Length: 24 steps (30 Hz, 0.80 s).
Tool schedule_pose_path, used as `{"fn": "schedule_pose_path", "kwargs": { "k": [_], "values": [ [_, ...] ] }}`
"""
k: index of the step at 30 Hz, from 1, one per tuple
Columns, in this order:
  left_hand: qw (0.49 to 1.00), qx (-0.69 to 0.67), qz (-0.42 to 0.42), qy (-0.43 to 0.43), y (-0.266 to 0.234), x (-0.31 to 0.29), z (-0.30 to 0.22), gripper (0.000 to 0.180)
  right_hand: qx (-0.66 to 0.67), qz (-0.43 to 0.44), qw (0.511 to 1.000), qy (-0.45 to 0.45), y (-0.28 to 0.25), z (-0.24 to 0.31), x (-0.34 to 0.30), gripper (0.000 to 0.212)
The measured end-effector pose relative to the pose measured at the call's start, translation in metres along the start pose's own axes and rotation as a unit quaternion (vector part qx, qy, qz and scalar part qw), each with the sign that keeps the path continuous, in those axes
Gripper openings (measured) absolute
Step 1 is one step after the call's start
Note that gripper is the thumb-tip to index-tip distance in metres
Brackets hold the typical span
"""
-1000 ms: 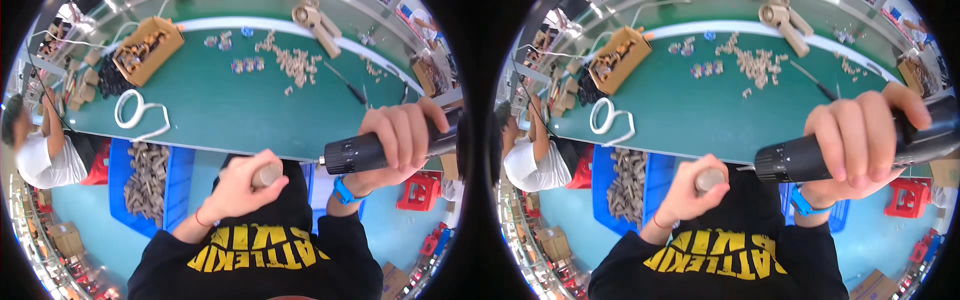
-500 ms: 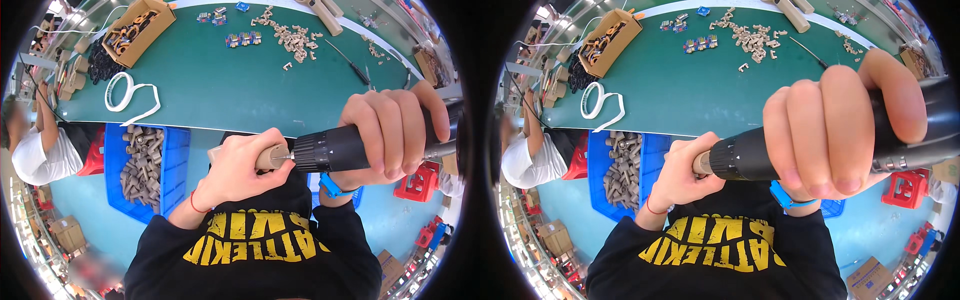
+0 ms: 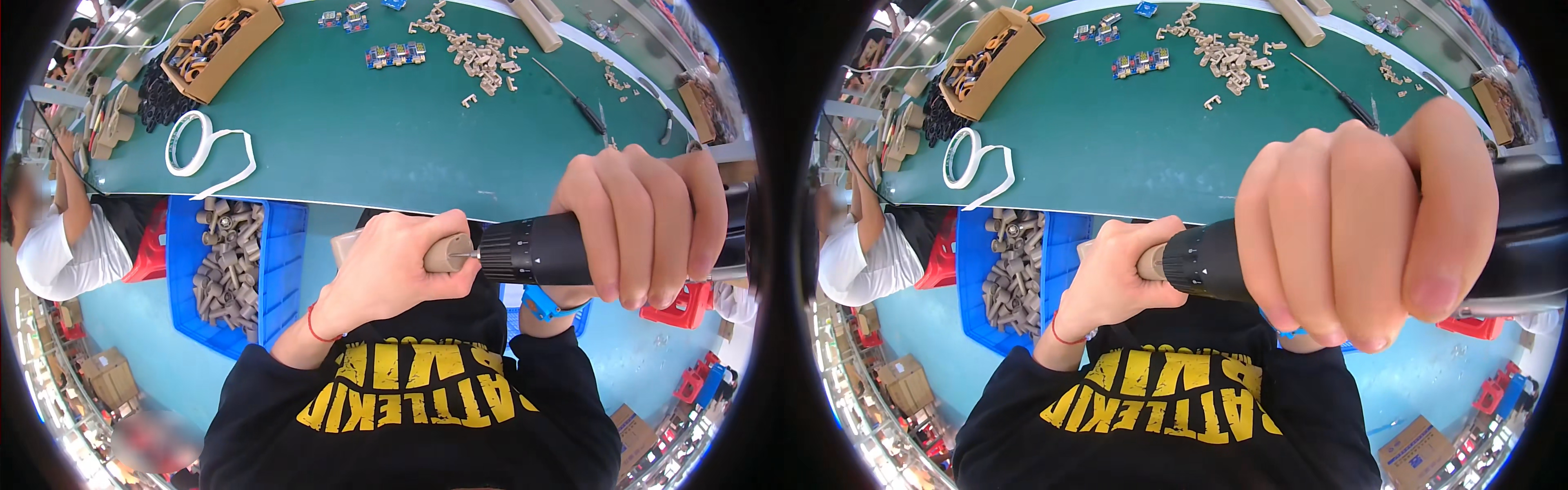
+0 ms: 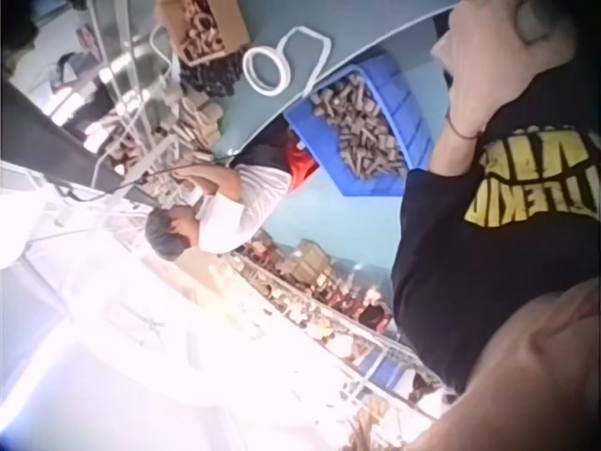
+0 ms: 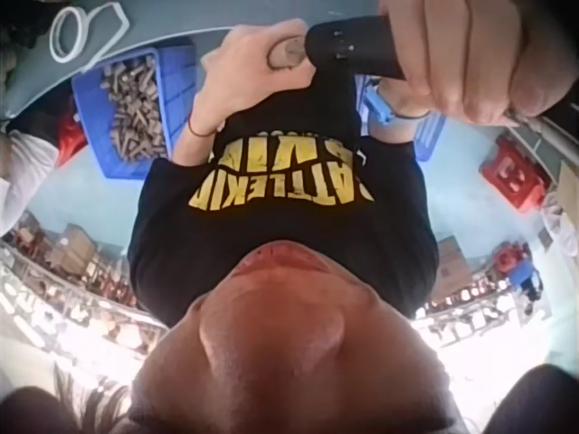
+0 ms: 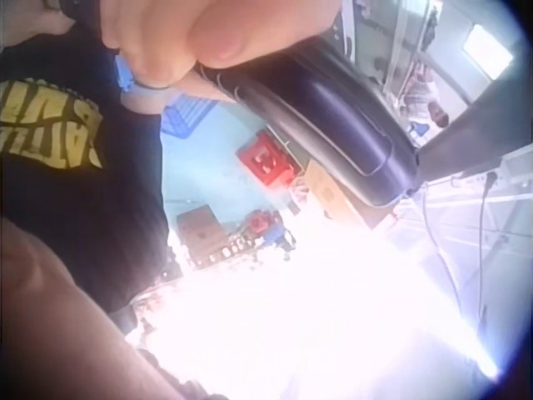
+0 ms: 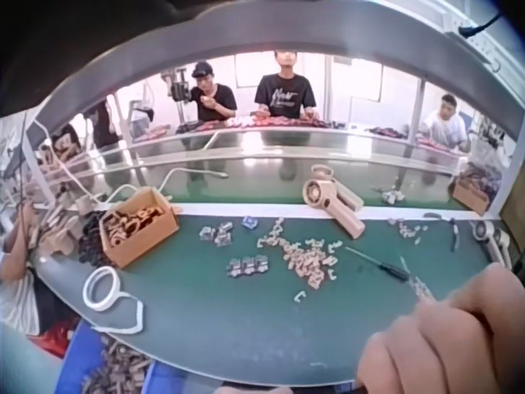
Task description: Assemble components of a portable electric hand fan including the circuit board and housing.
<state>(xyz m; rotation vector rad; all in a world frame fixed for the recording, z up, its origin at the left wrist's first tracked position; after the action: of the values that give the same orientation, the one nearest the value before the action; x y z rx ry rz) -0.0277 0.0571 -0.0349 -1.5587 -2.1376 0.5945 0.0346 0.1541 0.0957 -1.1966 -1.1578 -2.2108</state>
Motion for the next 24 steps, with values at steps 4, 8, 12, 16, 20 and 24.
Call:
{"fn": "schedule_pose_path", "kwargs": {
  "k": [4,8,12,16,20,24],
  "values": [
    [1.0,0.022,0.005,-0.002,-0.001,0.001,-0.001,0.022,0.003,0.003,1.0,-0.004,0.0,0.001,-0.002,0.011],
    [0.999,0.012,0.035,-0.007,0.004,0.0,0.001,0.023,0.025,0.017,0.999,-0.019,0.002,0.0,-0.004,0.011],
    [1.0,-0.007,0.021,-0.02,0.008,-0.001,0.007,0.023,0.032,0.023,0.999,-0.014,0.002,-0.001,-0.005,0.012],
    [0.996,-0.052,0.007,-0.072,-0.003,0.0,0.017,0.021,-0.01,-0.145,0.984,-0.105,-0.02,0.018,-0.012,0.019],
    [0.958,-0.249,0.015,-0.141,-0.011,0.001,0.032,0.033,-0.067,-0.192,0.968,-0.148,-0.041,0.038,-0.026,0.043],
    [0.921,-0.364,0.019,-0.137,-0.011,0.023,0.023,0.066,-0.169,-0.302,0.916,-0.205,-0.069,0.045,-0.041,0.064]
  ]
}}
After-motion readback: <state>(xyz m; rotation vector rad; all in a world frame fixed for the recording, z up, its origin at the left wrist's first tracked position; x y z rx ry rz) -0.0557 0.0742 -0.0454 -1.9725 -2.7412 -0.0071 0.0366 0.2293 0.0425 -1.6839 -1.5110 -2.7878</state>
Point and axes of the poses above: each hand's wrist, its own x-axis towards the middle knuckle, its own y-axis out of the palm, z = x × y, the point moved 10 cm from there along x, towards the middle knuckle, and after that the axes turned 12 degrees about x, right-handed, at the moved point
